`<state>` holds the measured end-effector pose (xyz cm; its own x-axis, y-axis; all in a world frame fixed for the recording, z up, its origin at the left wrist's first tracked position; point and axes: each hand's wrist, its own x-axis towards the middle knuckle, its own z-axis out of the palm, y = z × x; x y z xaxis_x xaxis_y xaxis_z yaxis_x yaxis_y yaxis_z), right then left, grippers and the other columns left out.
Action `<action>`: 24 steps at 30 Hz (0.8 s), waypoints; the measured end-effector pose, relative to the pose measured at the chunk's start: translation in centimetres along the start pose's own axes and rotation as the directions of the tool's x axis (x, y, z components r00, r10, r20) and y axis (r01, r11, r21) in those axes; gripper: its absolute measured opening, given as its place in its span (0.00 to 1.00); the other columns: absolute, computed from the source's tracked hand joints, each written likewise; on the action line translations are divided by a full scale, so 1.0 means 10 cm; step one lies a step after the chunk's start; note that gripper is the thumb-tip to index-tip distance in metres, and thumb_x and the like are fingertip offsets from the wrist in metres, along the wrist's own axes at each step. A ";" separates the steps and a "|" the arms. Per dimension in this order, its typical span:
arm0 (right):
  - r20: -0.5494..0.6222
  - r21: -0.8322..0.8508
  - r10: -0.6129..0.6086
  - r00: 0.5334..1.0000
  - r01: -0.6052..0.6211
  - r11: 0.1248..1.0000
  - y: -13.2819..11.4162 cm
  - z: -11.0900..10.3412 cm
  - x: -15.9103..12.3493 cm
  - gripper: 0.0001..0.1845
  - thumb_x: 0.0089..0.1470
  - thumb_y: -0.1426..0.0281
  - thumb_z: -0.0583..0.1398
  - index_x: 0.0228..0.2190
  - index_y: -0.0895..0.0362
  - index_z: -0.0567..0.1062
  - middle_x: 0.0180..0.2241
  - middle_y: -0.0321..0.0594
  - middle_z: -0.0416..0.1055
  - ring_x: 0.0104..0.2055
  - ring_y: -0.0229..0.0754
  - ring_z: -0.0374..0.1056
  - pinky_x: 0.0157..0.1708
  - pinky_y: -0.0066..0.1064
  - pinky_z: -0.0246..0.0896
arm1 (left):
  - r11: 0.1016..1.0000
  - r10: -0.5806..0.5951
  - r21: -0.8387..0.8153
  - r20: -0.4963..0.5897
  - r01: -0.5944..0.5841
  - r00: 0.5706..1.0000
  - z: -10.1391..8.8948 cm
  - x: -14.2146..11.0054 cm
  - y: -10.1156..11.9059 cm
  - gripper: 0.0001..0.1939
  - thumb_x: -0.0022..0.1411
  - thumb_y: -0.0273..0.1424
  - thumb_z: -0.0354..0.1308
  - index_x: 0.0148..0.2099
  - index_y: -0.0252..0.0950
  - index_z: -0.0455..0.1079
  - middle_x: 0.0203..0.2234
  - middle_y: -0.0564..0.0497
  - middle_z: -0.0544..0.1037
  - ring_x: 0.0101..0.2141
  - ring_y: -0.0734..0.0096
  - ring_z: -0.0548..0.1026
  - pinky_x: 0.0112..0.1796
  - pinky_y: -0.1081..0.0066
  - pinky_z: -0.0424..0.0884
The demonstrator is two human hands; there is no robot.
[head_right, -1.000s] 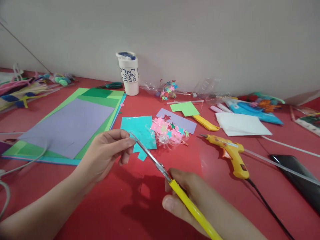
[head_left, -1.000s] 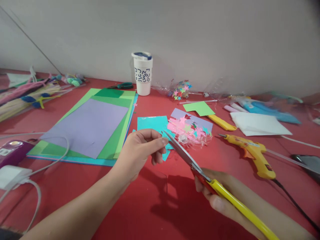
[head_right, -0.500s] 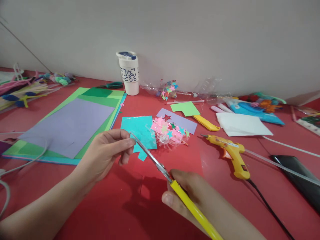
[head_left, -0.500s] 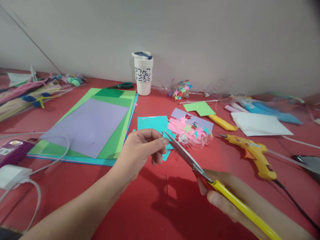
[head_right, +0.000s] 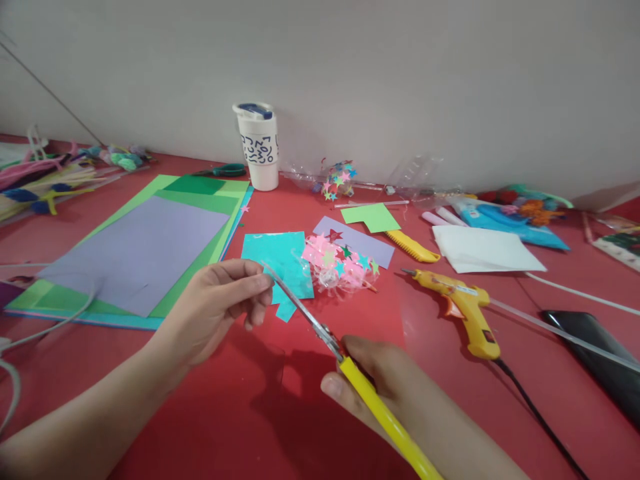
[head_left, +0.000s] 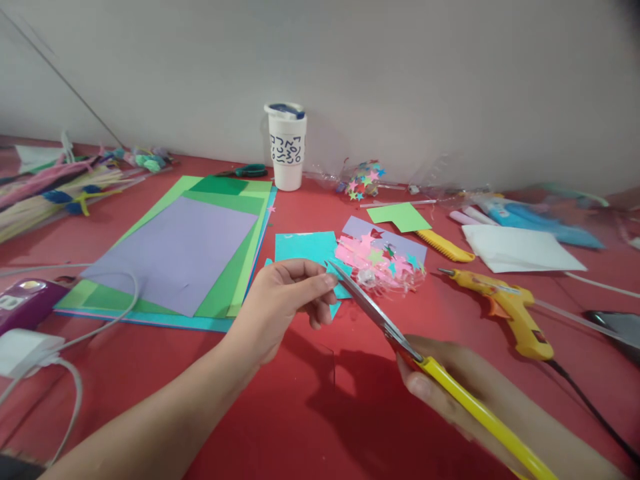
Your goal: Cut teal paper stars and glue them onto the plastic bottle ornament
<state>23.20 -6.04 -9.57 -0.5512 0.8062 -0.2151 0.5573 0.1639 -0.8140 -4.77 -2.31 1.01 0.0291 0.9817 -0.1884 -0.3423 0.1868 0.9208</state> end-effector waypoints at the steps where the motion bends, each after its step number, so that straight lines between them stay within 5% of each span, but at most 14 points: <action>1: 0.003 0.001 -0.003 1.000 0.003 1.000 -0.12 -0.07 0.16 0.17 0.58 0.54 0.58 0.31 0.56 0.71 0.25 0.35 0.68 0.27 0.41 0.67 0.24 0.30 0.60 | 1.000 -0.005 -0.018 0.003 0.005 1.000 0.00 0.00 0.00 0.09 0.52 0.30 0.63 0.24 0.34 0.69 0.17 0.55 0.74 0.16 0.80 0.70 0.18 0.80 0.65; 5: 0.022 0.012 -0.007 1.000 0.006 1.000 -0.59 -0.24 0.43 0.27 0.54 0.45 0.55 0.21 0.53 0.59 0.16 0.31 0.53 0.18 0.36 0.55 0.17 0.30 0.45 | 1.000 0.008 -0.019 -0.015 -0.008 1.000 0.01 0.00 -0.01 0.08 0.52 0.30 0.63 0.25 0.34 0.70 0.18 0.55 0.75 0.17 0.79 0.71 0.19 0.79 0.65; 10: 0.020 0.018 0.013 1.000 -0.013 1.000 -0.95 -0.29 0.34 0.31 0.52 0.39 0.49 0.21 0.53 0.54 0.17 0.30 0.48 0.18 0.36 0.52 0.18 0.30 0.44 | 0.998 0.045 0.037 -0.067 -0.043 0.997 0.04 -0.02 0.00 0.08 0.53 0.29 0.62 0.23 0.34 0.69 0.16 0.56 0.73 0.15 0.80 0.69 0.18 0.79 0.65; 19: -0.032 -0.007 0.021 0.999 -0.021 1.000 -1.06 -0.27 0.29 0.30 0.54 0.39 0.47 0.21 0.52 0.55 0.19 0.28 0.46 0.19 0.35 0.45 0.19 0.30 0.41 | 0.999 0.038 0.027 -0.044 -0.037 0.998 0.02 -0.01 0.00 0.09 0.54 0.28 0.62 0.23 0.34 0.68 0.16 0.56 0.73 0.15 0.81 0.69 0.18 0.79 0.65; 24: -0.130 -0.128 -0.030 0.991 0.013 0.992 -1.06 -0.27 0.25 0.29 0.57 0.42 0.47 0.22 0.53 0.62 0.19 0.33 0.55 0.21 0.39 0.57 0.20 0.30 0.52 | 0.999 0.041 0.010 -0.028 -0.041 0.999 0.01 -0.01 0.00 0.09 0.54 0.28 0.62 0.23 0.34 0.68 0.16 0.56 0.73 0.15 0.81 0.69 0.18 0.80 0.66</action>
<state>17.61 -4.20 -0.04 -0.4821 0.8681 -0.1183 0.6249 0.2461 -0.7409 -4.64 -2.38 1.07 -0.0114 0.9871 -0.1600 -0.3334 0.1471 0.9312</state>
